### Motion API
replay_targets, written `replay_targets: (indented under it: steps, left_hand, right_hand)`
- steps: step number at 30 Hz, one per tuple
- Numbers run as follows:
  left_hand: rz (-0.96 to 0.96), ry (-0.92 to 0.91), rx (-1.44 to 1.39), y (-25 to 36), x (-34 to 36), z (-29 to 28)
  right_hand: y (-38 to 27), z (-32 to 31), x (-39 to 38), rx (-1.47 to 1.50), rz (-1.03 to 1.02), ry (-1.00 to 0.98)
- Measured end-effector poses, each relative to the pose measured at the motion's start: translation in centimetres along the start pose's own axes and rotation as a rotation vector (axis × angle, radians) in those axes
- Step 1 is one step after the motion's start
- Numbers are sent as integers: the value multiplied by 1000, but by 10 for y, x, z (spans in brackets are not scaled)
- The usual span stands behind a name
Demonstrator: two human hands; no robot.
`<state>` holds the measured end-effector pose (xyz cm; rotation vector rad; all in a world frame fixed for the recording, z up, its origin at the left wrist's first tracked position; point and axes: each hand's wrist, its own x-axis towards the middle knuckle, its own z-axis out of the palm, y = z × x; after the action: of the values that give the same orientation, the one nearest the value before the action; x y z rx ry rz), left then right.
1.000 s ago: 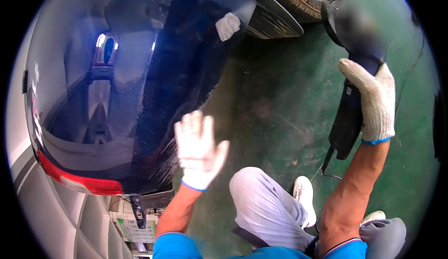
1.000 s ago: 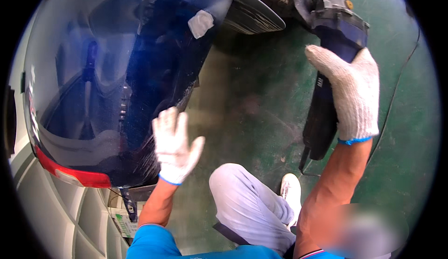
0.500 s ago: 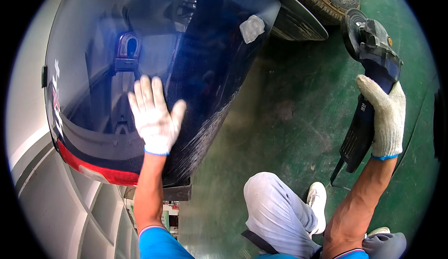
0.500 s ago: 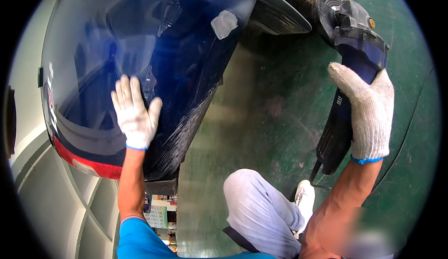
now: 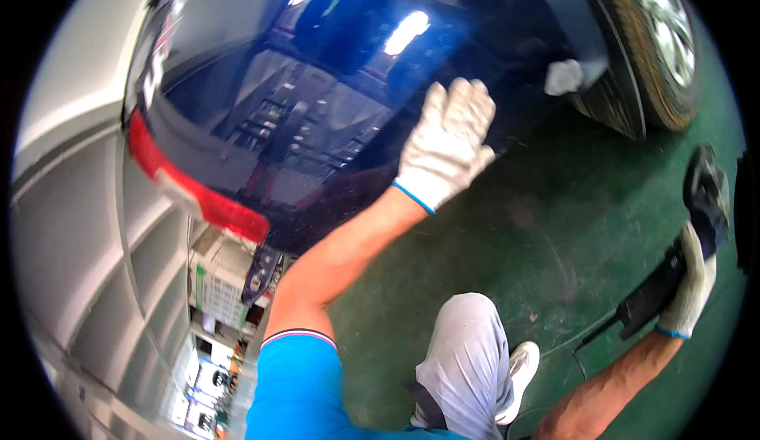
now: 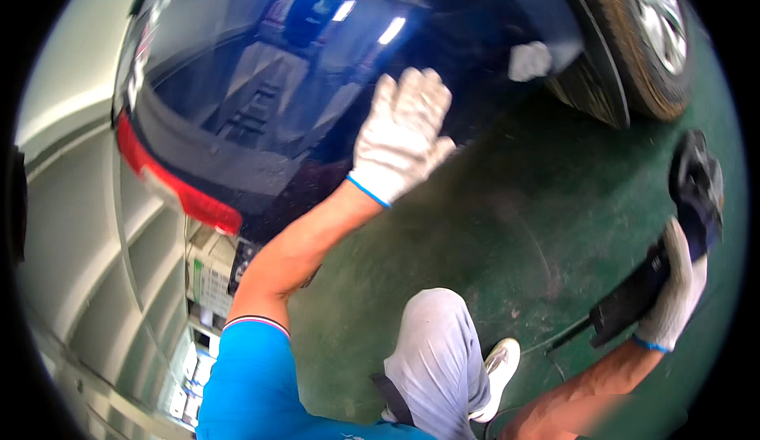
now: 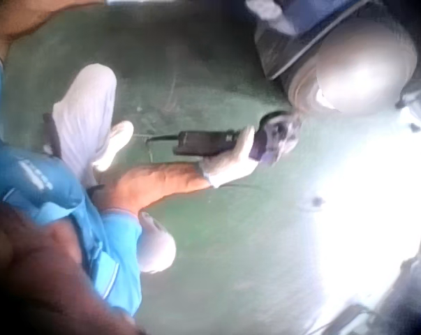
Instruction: The person uses an angle grinder to remove paint from the rear quarter panel and bumper area of a blue pickup truck. They repeatedly grind the surface, creating sparks, and pause to wipe away dust with their gloved hand to check the progress.
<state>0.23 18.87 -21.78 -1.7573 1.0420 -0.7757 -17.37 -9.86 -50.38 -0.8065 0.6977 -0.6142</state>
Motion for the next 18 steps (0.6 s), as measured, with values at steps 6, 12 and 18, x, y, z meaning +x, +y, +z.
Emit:
replay_targets:
  steps: [6,12,18]
  left_hand:
    - [-239,14,-130,16,-125,3]
    - [-667,-57,-21,50,-260,3]
    - [-534,-60,-59,41,-191,-3]
  right_hand:
    - [6,1,10,54,15,46]
    - [23,-10,20,118,75,90]
    - [22,-12,14,117,52,110]
